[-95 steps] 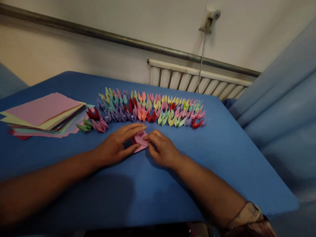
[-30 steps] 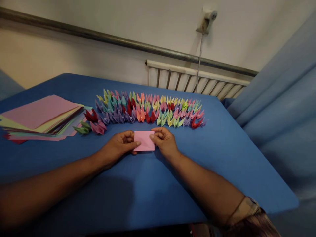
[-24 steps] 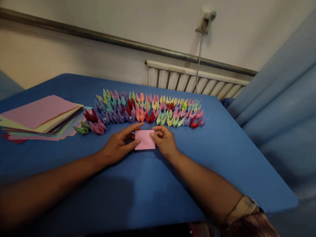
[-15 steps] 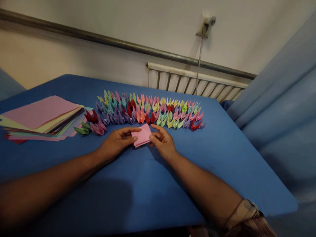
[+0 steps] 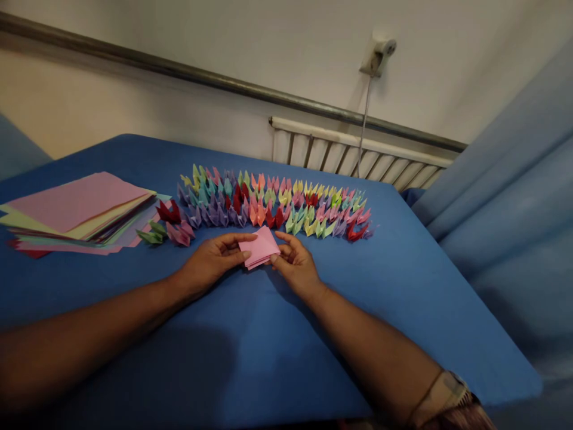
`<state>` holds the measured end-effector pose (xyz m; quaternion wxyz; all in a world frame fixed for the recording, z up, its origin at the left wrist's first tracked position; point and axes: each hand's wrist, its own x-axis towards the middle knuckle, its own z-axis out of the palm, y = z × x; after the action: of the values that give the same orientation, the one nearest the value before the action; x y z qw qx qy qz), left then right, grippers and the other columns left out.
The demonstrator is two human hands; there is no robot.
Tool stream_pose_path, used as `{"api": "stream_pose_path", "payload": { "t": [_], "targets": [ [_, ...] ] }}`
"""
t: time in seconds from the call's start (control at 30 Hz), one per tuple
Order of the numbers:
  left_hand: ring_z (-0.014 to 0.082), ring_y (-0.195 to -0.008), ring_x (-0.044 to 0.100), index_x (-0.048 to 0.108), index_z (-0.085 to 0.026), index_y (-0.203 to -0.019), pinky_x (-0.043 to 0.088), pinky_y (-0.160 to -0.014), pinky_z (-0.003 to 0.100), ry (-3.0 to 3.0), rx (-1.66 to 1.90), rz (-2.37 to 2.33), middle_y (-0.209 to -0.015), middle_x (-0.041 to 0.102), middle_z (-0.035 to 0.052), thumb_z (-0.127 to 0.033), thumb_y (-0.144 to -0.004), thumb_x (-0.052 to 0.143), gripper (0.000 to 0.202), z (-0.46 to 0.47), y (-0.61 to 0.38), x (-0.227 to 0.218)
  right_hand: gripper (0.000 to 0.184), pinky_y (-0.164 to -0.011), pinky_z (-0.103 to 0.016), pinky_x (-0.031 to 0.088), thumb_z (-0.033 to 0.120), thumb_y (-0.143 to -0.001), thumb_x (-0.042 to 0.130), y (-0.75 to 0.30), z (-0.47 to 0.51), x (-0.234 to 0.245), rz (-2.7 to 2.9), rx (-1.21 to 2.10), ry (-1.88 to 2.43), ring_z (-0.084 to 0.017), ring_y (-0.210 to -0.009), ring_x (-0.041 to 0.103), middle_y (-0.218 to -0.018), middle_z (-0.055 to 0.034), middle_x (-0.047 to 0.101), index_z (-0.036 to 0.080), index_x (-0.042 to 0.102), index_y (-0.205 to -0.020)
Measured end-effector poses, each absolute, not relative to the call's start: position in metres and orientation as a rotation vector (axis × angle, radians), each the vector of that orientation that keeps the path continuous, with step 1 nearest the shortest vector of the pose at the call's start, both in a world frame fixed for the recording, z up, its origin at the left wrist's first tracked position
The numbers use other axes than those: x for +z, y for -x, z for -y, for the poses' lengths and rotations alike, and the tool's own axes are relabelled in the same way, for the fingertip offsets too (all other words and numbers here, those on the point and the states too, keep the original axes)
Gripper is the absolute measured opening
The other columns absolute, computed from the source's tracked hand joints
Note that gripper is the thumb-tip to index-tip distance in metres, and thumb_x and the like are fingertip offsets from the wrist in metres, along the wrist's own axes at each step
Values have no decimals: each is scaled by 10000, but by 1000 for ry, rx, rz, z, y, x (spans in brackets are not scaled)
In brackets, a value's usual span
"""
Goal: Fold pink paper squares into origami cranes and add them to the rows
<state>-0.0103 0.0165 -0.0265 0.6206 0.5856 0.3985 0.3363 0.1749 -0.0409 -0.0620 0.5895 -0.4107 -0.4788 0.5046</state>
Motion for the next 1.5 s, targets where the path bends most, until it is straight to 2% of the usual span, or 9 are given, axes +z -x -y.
{"api": "stream_pose_path", "payload": {
  "t": [0.33,0.5,0.7,0.9,1.07,1.23,1.3,1.4,1.5],
  "targets": [
    [156,-821,651,673,-155,-1130,516,-760,292,-1357,783,-875,-950,721,42,-299,-684,768,478,-17,13,-28,448,-635,-270,497,292,-766,717,-177,40,-61,1081,1194,972,-139,-701,629,-818,9,694,251,588,-1193],
    [164,-833,655,677,-151,-1139,514,-777,306,-1392,782,-891,-972,724,54,-316,-693,763,483,-18,13,-29,351,-625,-259,497,346,-805,691,-177,41,-58,1117,1182,991,-129,-694,612,-807,5,686,242,632,-1135],
    [175,-847,654,681,-156,-1138,505,-780,310,-1462,742,-870,-986,721,59,-358,-711,755,478,-17,14,-31,400,-573,-256,483,410,-770,729,-174,41,-61,1150,1134,1003,-130,-643,569,-781,12,666,246,612,-1116],
    [155,-690,617,652,-152,-1167,496,-651,282,-1577,622,-867,-790,678,18,-442,-706,752,554,-10,14,-26,428,-619,-280,497,423,-731,751,-167,42,-58,1092,1136,1038,-139,-632,608,-770,22,679,231,568,-1066],
    [155,-658,596,628,-145,-1155,489,-612,274,-1737,573,-888,-749,655,7,-472,-686,762,588,-4,12,-21,374,-631,-286,506,391,-715,751,-162,42,-58,1082,1054,1120,-153,-654,642,-765,13,683,222,545,-978],
    [139,-610,565,662,-160,-961,447,-566,247,-1827,639,-963,-680,619,-17,-459,-751,689,366,-2,9,-19,284,-560,-253,459,316,-748,707,-160,41,-64,1118,987,1187,-122,-562,573,-682,41,632,217,530,-947],
    [149,-645,590,657,-165,-899,462,-589,252,-1795,682,-953,-716,639,-6,-415,-776,651,278,-3,8,-20,265,-558,-252,455,300,-765,681,-161,41,-68,1147,979,1194,-119,-555,558,-685,41,629,221,527,-965],
    [178,-727,640,662,-171,-896,502,-655,278,-1730,726,-945,-806,686,14,-344,-763,633,220,-7,9,-25,253,-587,-267,480,287,-785,651,-162,41,-72,1212,945,1222,-133,-596,582,-737,24,656,227,538,-1004],
    [200,-789,672,678,-172,-944,527,-720,306,-1693,738,-968,-879,716,30,-310,-744,636,246,-10,10,-29,238,-627,-282,503,275,-800,626,-162,43,-73,1272,920,1229,-149,-661,620,-807,5,682,234,554,-1023]
  ]
}}
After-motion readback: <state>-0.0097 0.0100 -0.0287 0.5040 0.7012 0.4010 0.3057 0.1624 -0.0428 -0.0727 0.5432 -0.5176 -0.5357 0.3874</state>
